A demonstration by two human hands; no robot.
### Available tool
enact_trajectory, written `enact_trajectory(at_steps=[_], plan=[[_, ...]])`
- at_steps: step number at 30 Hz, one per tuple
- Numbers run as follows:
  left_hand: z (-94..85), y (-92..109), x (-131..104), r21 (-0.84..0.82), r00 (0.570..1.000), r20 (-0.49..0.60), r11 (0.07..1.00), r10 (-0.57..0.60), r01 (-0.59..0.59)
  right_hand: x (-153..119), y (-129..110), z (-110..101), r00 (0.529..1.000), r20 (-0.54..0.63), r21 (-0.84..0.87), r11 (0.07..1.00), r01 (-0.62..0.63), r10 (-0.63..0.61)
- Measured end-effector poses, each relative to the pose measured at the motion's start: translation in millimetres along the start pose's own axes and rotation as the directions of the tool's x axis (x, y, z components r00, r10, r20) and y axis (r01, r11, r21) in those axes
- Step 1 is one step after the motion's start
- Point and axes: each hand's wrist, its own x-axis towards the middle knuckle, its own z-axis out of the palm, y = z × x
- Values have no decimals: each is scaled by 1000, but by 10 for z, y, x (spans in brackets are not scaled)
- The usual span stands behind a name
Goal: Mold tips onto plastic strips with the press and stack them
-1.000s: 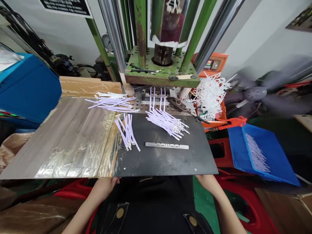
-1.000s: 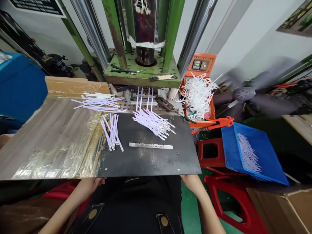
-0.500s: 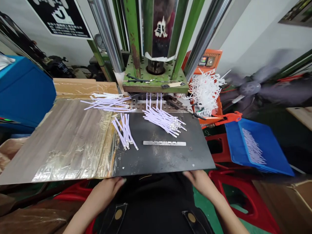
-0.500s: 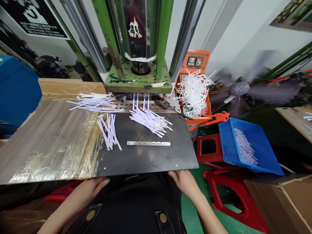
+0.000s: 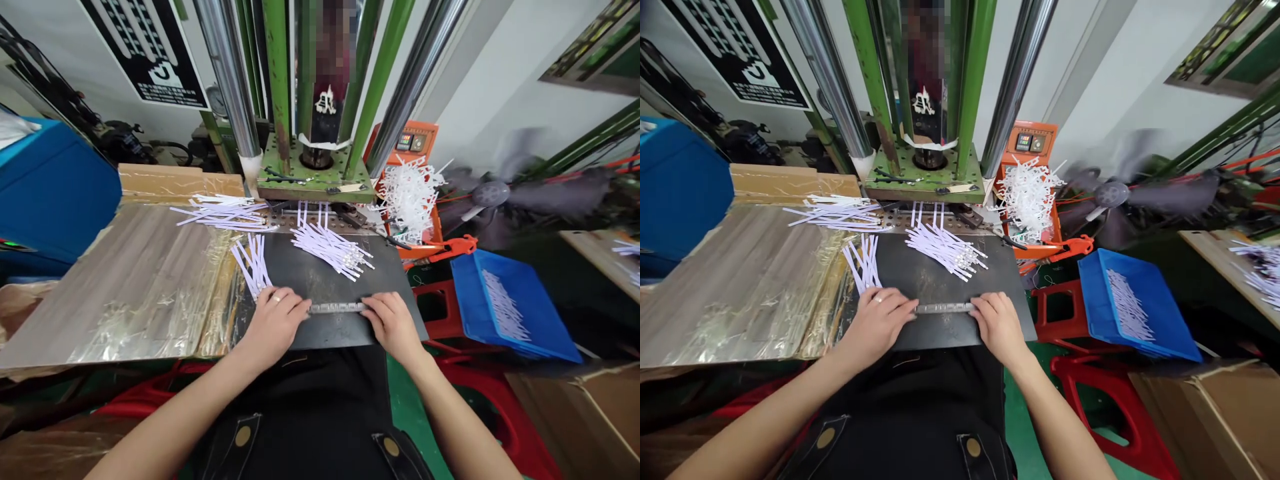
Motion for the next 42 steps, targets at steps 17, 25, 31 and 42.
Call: enact_trajectory(at_steps=[17, 25, 31, 42], plan=[[-561, -974, -286, -16, 938, 310, 986, -155, 168, 1542, -1141, 576, 775, 632, 110, 987, -117, 21], [-332, -954, 222, -109, 866, 496, 994, 57, -2, 842, -568, 20, 893, 433, 426, 845, -322, 122], [-183, -514, 194, -182, 895, 410, 977, 177, -110, 423, -757, -1, 966, 257, 526, 843, -116, -27], [-501, -387, -546, -452, 915, 81, 804, -395, 387, 430, -906, 17, 885, 358, 182, 952, 245, -297]])
